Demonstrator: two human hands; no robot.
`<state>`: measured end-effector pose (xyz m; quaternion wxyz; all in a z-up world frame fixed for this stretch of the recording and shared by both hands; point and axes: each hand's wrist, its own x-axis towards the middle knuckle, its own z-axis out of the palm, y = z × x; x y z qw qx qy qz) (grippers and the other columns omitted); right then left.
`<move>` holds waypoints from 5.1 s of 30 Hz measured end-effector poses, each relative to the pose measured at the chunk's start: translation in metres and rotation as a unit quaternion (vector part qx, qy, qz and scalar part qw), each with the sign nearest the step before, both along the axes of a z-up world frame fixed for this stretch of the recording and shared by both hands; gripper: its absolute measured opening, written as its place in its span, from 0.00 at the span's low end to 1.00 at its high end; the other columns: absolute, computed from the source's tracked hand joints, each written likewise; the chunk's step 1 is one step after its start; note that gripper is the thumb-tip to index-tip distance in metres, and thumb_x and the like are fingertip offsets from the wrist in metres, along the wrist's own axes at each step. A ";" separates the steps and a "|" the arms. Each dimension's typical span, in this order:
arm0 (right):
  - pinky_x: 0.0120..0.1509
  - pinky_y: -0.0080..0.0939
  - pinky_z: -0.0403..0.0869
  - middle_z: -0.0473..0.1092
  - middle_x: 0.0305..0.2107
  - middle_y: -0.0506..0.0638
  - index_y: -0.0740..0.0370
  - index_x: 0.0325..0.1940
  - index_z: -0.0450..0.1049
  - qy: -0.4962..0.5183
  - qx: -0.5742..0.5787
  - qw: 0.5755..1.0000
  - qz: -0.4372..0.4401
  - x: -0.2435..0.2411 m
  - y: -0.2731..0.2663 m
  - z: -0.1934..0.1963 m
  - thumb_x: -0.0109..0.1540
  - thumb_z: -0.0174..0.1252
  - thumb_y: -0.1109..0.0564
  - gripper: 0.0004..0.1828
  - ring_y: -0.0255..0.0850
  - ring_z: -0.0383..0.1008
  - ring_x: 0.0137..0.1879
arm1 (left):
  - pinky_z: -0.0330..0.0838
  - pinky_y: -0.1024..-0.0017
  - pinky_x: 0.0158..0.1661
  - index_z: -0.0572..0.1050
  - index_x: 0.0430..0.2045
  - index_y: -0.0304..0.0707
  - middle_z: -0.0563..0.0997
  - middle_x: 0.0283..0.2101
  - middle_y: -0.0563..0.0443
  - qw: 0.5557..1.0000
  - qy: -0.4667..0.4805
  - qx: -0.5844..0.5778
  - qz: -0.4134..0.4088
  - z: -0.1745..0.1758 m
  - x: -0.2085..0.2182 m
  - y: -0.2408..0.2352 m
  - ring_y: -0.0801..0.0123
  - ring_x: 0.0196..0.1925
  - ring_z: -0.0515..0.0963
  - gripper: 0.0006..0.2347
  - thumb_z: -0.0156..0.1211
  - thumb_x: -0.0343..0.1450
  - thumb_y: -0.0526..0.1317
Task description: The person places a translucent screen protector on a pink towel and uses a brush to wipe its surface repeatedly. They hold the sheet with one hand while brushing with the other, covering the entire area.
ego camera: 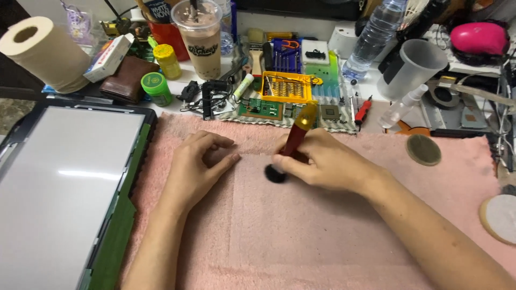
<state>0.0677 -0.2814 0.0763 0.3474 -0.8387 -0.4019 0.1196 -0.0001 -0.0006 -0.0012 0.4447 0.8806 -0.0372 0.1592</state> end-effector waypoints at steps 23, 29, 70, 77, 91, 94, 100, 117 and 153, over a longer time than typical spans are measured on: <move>0.39 0.40 0.80 0.82 0.24 0.53 0.57 0.54 0.89 0.012 0.013 1.000 0.019 -0.049 0.008 0.011 0.72 0.58 0.53 0.15 0.43 0.79 0.29 | 0.80 0.58 0.57 0.91 0.45 0.47 0.90 0.43 0.48 1.000 0.008 0.014 -0.005 -0.005 0.003 0.003 0.55 0.50 0.87 0.12 0.81 0.68 0.41; 0.31 0.41 0.80 0.84 0.22 0.58 0.61 0.47 0.90 -0.060 0.029 0.997 -0.033 -0.057 0.001 -0.002 0.71 0.61 0.58 0.12 0.50 0.83 0.23 | 0.80 0.57 0.57 0.91 0.46 0.47 0.90 0.43 0.48 1.000 0.007 0.011 -0.004 -0.001 0.001 0.002 0.55 0.50 0.87 0.12 0.81 0.68 0.41; 0.53 0.46 0.83 0.83 0.38 0.49 0.62 0.51 0.80 -0.052 0.033 0.991 0.122 -0.111 -0.013 0.002 0.74 0.61 0.56 0.07 0.45 0.84 0.38 | 0.78 0.69 0.45 0.88 0.42 0.41 0.88 0.45 0.51 0.997 -0.038 0.044 -0.046 -0.003 -0.001 0.007 0.65 0.45 0.86 0.09 0.82 0.73 0.42; 0.45 0.48 0.72 0.75 0.32 0.47 0.57 0.44 0.74 -0.105 -0.005 0.979 0.176 -0.109 -0.022 0.009 0.75 0.56 0.58 0.06 0.46 0.71 0.30 | 0.82 0.74 0.42 0.88 0.44 0.41 0.88 0.46 0.50 0.998 -0.005 0.038 -0.044 0.006 -0.002 0.003 0.68 0.44 0.86 0.10 0.81 0.74 0.42; 0.49 0.38 0.89 0.87 0.38 0.45 0.58 0.49 0.85 0.038 -0.020 0.994 0.101 -0.107 -0.042 0.012 0.74 0.59 0.51 0.11 0.37 0.87 0.42 | 0.77 0.74 0.40 0.88 0.43 0.41 0.88 0.44 0.51 0.997 -0.034 0.036 -0.053 0.002 -0.001 0.005 0.70 0.41 0.84 0.09 0.82 0.74 0.40; 0.46 0.40 0.82 0.78 0.32 0.45 0.59 0.46 0.80 -0.042 -0.013 0.990 0.131 -0.102 -0.043 0.007 0.75 0.57 0.55 0.08 0.39 0.77 0.34 | 0.77 0.74 0.41 0.88 0.44 0.41 0.88 0.45 0.51 0.998 -0.029 0.039 -0.050 0.003 -0.003 0.005 0.69 0.42 0.84 0.08 0.82 0.75 0.40; 0.44 0.41 0.83 0.83 0.37 0.48 0.59 0.49 0.82 0.009 0.020 0.993 0.119 -0.097 -0.047 0.009 0.73 0.62 0.54 0.08 0.40 0.85 0.37 | 0.77 0.71 0.45 0.88 0.43 0.40 0.89 0.45 0.50 0.997 -0.046 0.043 -0.053 -0.001 0.000 0.006 0.67 0.45 0.86 0.08 0.82 0.74 0.40; 0.48 0.37 0.86 0.89 0.39 0.43 0.52 0.53 0.87 0.024 -0.053 0.997 0.058 -0.077 -0.043 0.008 0.73 0.60 0.48 0.13 0.37 0.90 0.40 | 0.80 0.71 0.43 0.88 0.43 0.41 0.88 0.45 0.51 0.998 -0.020 0.042 -0.047 0.003 0.000 0.005 0.66 0.45 0.86 0.09 0.81 0.74 0.41; 0.43 0.51 0.85 0.87 0.30 0.59 0.55 0.54 0.91 0.033 0.049 0.996 -0.070 -0.029 -0.031 -0.016 0.70 0.65 0.52 0.14 0.51 0.86 0.34 | 0.82 0.63 0.45 0.90 0.49 0.50 0.92 0.41 0.51 0.998 -0.055 -0.023 0.023 0.008 0.000 -0.004 0.59 0.42 0.90 0.10 0.65 0.80 0.31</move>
